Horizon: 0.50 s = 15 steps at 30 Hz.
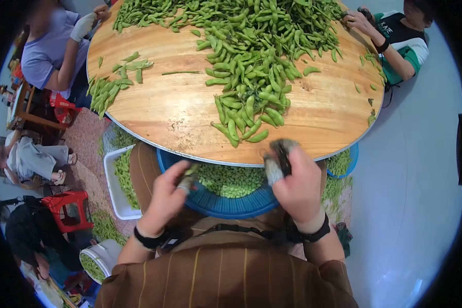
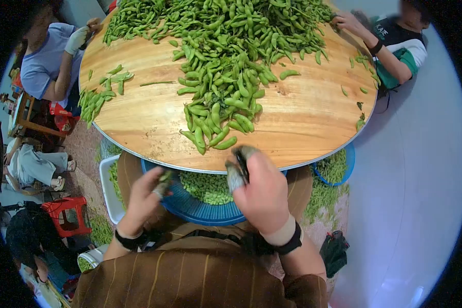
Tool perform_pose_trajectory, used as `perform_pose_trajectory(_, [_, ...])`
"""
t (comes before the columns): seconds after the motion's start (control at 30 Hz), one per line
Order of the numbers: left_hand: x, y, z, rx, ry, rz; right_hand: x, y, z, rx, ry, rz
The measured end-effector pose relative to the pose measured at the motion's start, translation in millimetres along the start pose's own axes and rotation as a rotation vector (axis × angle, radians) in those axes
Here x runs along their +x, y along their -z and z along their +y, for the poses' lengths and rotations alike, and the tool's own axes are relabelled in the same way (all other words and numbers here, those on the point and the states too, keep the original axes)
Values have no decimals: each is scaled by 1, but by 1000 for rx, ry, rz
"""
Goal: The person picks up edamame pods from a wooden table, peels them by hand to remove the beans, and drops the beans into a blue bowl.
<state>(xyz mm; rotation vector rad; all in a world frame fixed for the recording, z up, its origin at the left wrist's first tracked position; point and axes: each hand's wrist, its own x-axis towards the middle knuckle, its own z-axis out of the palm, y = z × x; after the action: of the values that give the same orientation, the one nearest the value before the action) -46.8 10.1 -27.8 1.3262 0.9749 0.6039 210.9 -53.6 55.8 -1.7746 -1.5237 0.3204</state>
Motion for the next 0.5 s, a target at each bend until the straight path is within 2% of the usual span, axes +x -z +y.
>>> perform_pose_trajectory(0.03, [-6,11,0,-50,11,122,11,-5,1,-77,93,75])
perform_pose_trajectory(0.07, [-14,24,6,59,49,222,16,-9,8,-72,99,81])
perform_pose_trajectory(0.1, [-23,40,5,270,4,338,19,-15,16,-119,100,38])
perform_pose_trajectory(0.13, [-30,69,-14,445,-117,385,22,-18,20,-167,99,-5])
perform_pose_trajectory(0.2, [-42,88,4,1008,-154,567,24,-15,19,-166,94,10])
perform_pose_trajectory(0.23, [-44,88,12,1017,-156,571,23,-12,22,-23,2,-38])
perform_pose_trajectory(0.3, [-46,74,25,1474,-164,778,20,-4,22,278,-188,-98])
perform_pose_trajectory(0.33, [-42,64,34,1474,-166,772,18,-2,22,276,-193,-96])
perform_pose_trajectory(0.4, [-25,36,54,1255,-420,607,15,2,22,451,-273,-169])
perform_pose_trajectory(0.5, [0,-8,72,974,-725,248,10,5,23,455,-192,-206])
